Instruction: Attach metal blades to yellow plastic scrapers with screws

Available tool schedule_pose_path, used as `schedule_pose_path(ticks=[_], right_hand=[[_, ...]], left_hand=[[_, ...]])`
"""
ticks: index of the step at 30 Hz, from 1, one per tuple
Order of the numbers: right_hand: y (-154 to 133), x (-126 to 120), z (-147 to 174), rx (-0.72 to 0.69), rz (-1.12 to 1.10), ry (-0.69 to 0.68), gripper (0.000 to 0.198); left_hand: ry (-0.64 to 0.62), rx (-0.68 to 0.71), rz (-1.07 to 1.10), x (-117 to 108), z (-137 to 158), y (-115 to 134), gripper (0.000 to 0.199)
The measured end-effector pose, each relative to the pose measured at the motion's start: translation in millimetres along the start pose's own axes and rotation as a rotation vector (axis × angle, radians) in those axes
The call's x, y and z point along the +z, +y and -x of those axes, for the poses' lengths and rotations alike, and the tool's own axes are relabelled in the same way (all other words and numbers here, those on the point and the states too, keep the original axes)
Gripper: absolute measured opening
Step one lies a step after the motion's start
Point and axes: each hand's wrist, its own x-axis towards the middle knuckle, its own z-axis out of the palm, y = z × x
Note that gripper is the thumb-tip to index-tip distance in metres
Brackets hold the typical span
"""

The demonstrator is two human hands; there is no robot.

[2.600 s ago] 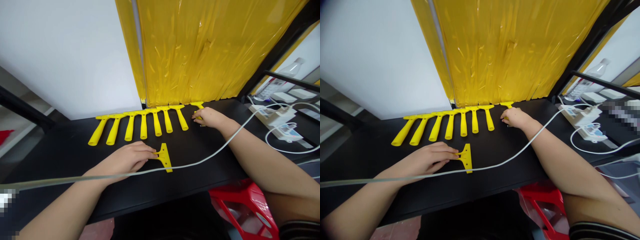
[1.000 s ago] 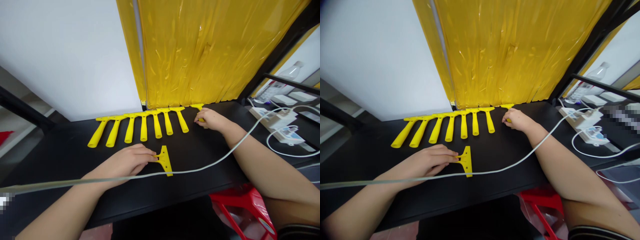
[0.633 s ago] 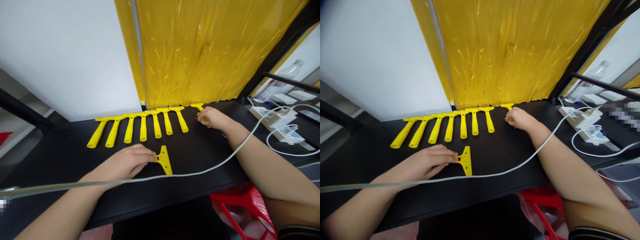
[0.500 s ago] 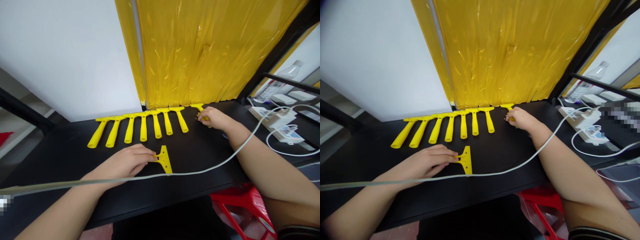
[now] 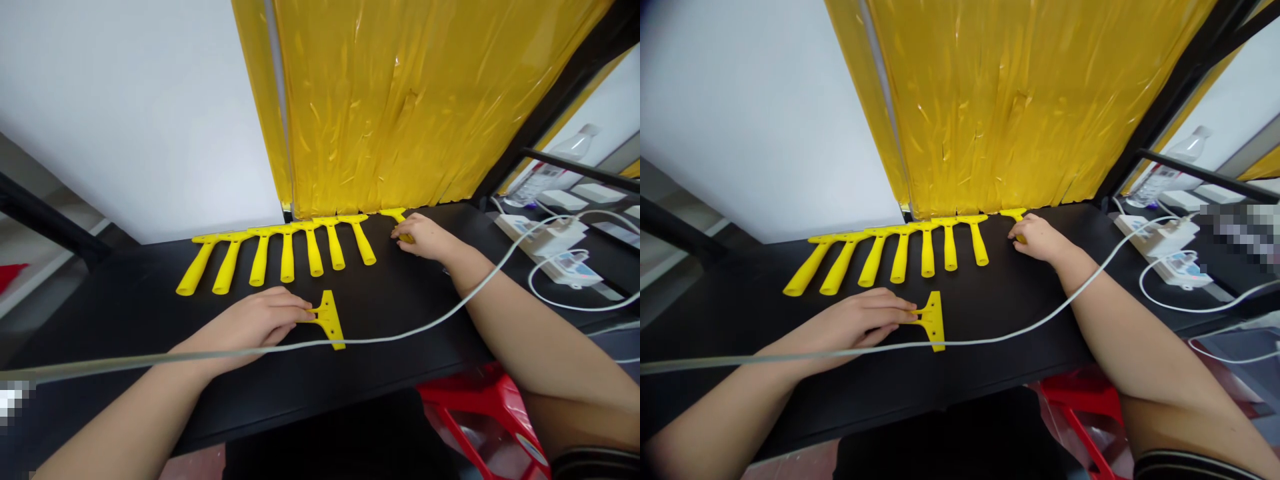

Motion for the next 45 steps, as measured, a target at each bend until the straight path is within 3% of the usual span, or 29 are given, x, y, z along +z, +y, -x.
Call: schedule_pose_path(ticks=[4, 8, 13, 20, 25, 31, 37, 41, 45], right_hand=[[-1.0, -2.4, 3.6, 0.063, 0.055, 0.042, 0.022], [-19.8, -14.0, 1.4, 0.188, 0.078, 0.205, 0.022], [-71.6, -30.6, -12.6, 0.09, -0.15, 0.401, 0.016], [-143.3, -28.2, -29.0, -0.343, -0.27, 0.358, 0.009], [-174.0, -22.8, -29.0, -0.394, -0.347, 0.416, 0.006], [-228.2, -19.2, -27.5, -0.44, -0.504, 0.153, 0.037], [-268.0, -21.9, -27.0, -0.32, -0.645, 0.097, 0.037], [-273.9, -21.0, -25.4, -0.145, -0.57, 0.123, 0.035], [-272.8, -20.6, -26.3, -0.034, -0.651, 0.083, 0.042]], left_hand=[[0.049, -0.013, -0.01, 1.4, -0.8, 0.5, 0.038], [0.177, -0.099, -0.024, 2.0, -2.7, 1.0, 0.034], [0.36, -0.286, 0.061, 5.6, -6.1, 1.6, 0.038], [0.451, -0.339, 0.087, 14.0, -11.6, 3.2, 0.033], [0.577, -0.381, 0.15, 20.5, -15.9, 0.3, 0.03], [0.732, -0.46, 0.59, 32.0, -32.2, -2.6, 0.043], [0.988, -0.405, 0.842, 41.2, -43.3, 1.8, 0.052], [1.067, -0.389, 0.792, 44.4, -47.0, 2.9, 0.047], [1.092, -0.352, 0.662, 46.0, -48.3, 4.6, 0.034]])
